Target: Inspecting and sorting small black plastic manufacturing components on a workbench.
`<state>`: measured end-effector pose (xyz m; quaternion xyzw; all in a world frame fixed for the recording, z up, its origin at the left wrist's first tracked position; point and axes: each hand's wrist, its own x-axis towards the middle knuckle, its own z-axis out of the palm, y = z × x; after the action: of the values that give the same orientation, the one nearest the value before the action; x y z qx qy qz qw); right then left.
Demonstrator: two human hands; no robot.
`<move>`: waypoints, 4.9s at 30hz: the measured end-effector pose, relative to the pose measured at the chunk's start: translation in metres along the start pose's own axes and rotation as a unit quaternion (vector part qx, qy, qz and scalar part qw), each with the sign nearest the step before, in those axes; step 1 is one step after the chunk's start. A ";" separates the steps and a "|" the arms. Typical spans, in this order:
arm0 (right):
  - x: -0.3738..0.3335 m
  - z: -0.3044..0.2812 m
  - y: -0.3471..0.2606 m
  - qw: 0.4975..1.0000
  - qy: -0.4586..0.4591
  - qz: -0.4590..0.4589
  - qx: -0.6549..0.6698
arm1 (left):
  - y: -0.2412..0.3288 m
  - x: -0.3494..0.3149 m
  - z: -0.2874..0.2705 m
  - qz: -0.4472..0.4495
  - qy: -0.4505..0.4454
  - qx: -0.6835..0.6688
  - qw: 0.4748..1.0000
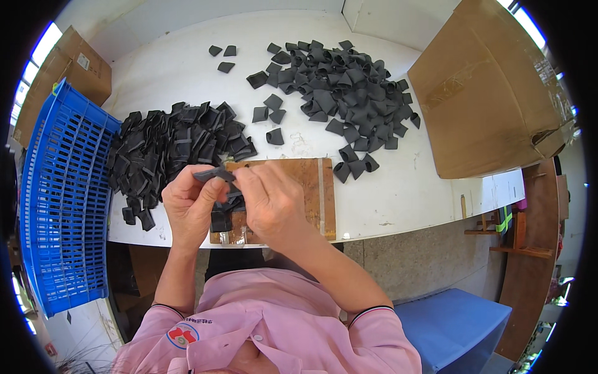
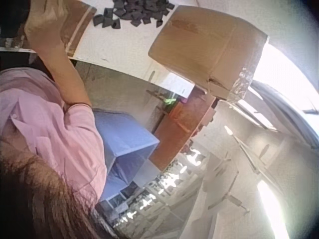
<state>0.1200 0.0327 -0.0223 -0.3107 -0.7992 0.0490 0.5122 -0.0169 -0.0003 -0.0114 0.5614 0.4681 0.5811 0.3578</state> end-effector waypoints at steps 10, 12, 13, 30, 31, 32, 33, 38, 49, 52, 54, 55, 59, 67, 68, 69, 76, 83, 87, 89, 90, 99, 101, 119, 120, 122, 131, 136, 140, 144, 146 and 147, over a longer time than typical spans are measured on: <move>0.009 -0.017 -0.012 0.994 -0.059 0.041 0.077 | 0.007 -0.004 -0.005 -0.170 0.018 -0.254 0.952; 0.008 -0.014 -0.010 0.996 -0.052 0.035 0.061 | 0.006 -0.001 -0.006 -0.218 -0.006 -0.312 0.925; 0.008 -0.013 -0.009 0.998 -0.046 0.030 0.043 | 0.004 -0.001 -0.006 -0.217 -0.007 -0.311 0.925; 0.060 -0.040 0.088 0.893 -0.009 0.398 0.209 | -0.175 0.191 0.024 -0.006 0.077 0.343 0.936; 0.045 -0.041 0.088 0.884 -0.001 0.426 0.195 | -0.182 0.199 0.033 -0.075 0.070 0.397 0.912; 0.029 -0.042 0.083 0.871 -0.032 0.449 0.198 | -0.188 0.206 0.041 -0.142 0.059 0.444 0.883; 0.012 -0.044 0.074 0.856 -0.060 0.473 0.200 | -0.196 0.213 0.041 -0.140 0.058 0.441 0.885; -0.054 -0.039 0.044 0.826 -0.122 0.505 0.218 | -0.215 0.227 0.035 -0.086 0.017 0.487 0.869; -0.046 -0.049 0.016 0.839 -0.184 0.444 0.258 | -0.022 0.074 -0.015 -0.074 0.047 0.065 0.994; -0.042 -0.043 -0.014 0.845 -0.232 0.369 0.311 | -0.005 -0.008 -0.024 -0.148 -0.002 -0.081 0.986; -0.042 -0.034 -0.025 0.847 -0.214 0.372 0.315 | 0.000 -0.039 -0.015 -0.177 -0.022 -0.134 0.975; -0.042 -0.031 -0.029 0.852 -0.188 0.375 0.314 | 0.003 -0.050 -0.011 -0.181 -0.034 -0.135 0.974; -0.055 -0.023 -0.032 0.867 -0.100 0.371 0.318 | -0.005 -0.069 0.007 -0.188 -0.021 -0.123 0.974; -0.055 -0.037 -0.026 0.730 -0.079 0.555 0.391 | -0.006 -0.067 0.016 -0.237 0.032 -0.224 0.945; -0.059 -0.037 -0.021 0.707 -0.075 0.544 0.446 | -0.008 -0.066 0.015 -0.286 0.010 -0.266 0.920; -0.061 -0.037 -0.020 0.707 -0.076 0.544 0.445 | -0.010 -0.065 0.014 -0.333 -0.011 -0.307 0.891; -0.072 -0.032 -0.013 0.997 0.040 0.016 0.070 | -0.005 -0.065 0.012 -0.381 -0.040 -0.332 0.862; -0.074 -0.035 -0.014 0.999 -0.008 -0.042 0.028 | -0.005 -0.065 0.014 -0.412 -0.028 -0.335 0.847; -0.067 -0.041 -0.015 0.953 -0.131 0.166 0.216 | -0.010 -0.069 0.016 -0.317 -0.028 -0.139 0.938; -0.061 -0.040 -0.024 0.960 -0.117 0.208 0.146 | -0.012 -0.073 0.020 -0.262 -0.032 -0.112 0.958; -0.062 -0.040 -0.027 0.960 -0.115 0.209 0.144 | -0.012 -0.074 0.022 -0.206 -0.033 -0.086 0.974; -0.071 -0.009 -0.026 0.989 -0.069 0.116 -0.062 | -0.016 -0.069 0.044 -0.146 0.142 0.017 0.979; -0.074 -0.004 -0.020 0.975 -0.007 0.222 -0.011 | -0.008 -0.060 0.032 -0.294 0.121 -0.103 0.943; 0.046 -0.039 -0.021 0.756 -0.206 0.387 0.486 | 0.023 -0.008 0.000 -0.245 -0.131 -0.776 0.566; 0.045 -0.032 -0.009 0.758 -0.203 0.388 0.485 | 0.031 -0.002 -0.002 -0.271 -0.074 -0.734 0.618; 0.036 -0.014 0.015 0.673 -0.197 0.433 0.567 | 0.017 0.004 -0.002 -0.286 -0.061 -0.683 0.669; 0.049 -0.006 0.013 0.701 -0.200 0.408 0.550 | 0.016 0.016 -0.005 -0.323 -0.012 -0.696 0.641; 0.007 -0.001 0.025 0.699 -0.202 0.389 0.566 | -0.001 -0.004 0.000 -0.314 -0.012 -0.559 0.767; 0.016 -0.004 0.023 0.761 -0.215 0.385 0.477 | 0.000 0.002 0.005 -0.257 0.011 -0.487 0.835; 0.017 -0.020 0.008 0.928 -0.060 0.263 0.257 | 0.013 0.009 0.014 0.047 0.079 0.000 0.996; 0.015 -0.025 0.006 0.963 -0.047 0.157 0.214 | 0.010 0.014 0.008 0.083 0.018 -0.020 0.996; 0.013 -0.025 0.003 0.963 -0.046 0.159 0.213 | 0.010 0.014 0.007 0.122 -0.043 -0.041 0.991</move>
<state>0.1391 0.0358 -0.0012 -0.3150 -0.7334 0.3130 0.5147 -0.0105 0.0112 0.0023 0.6236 0.3567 0.6141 0.3268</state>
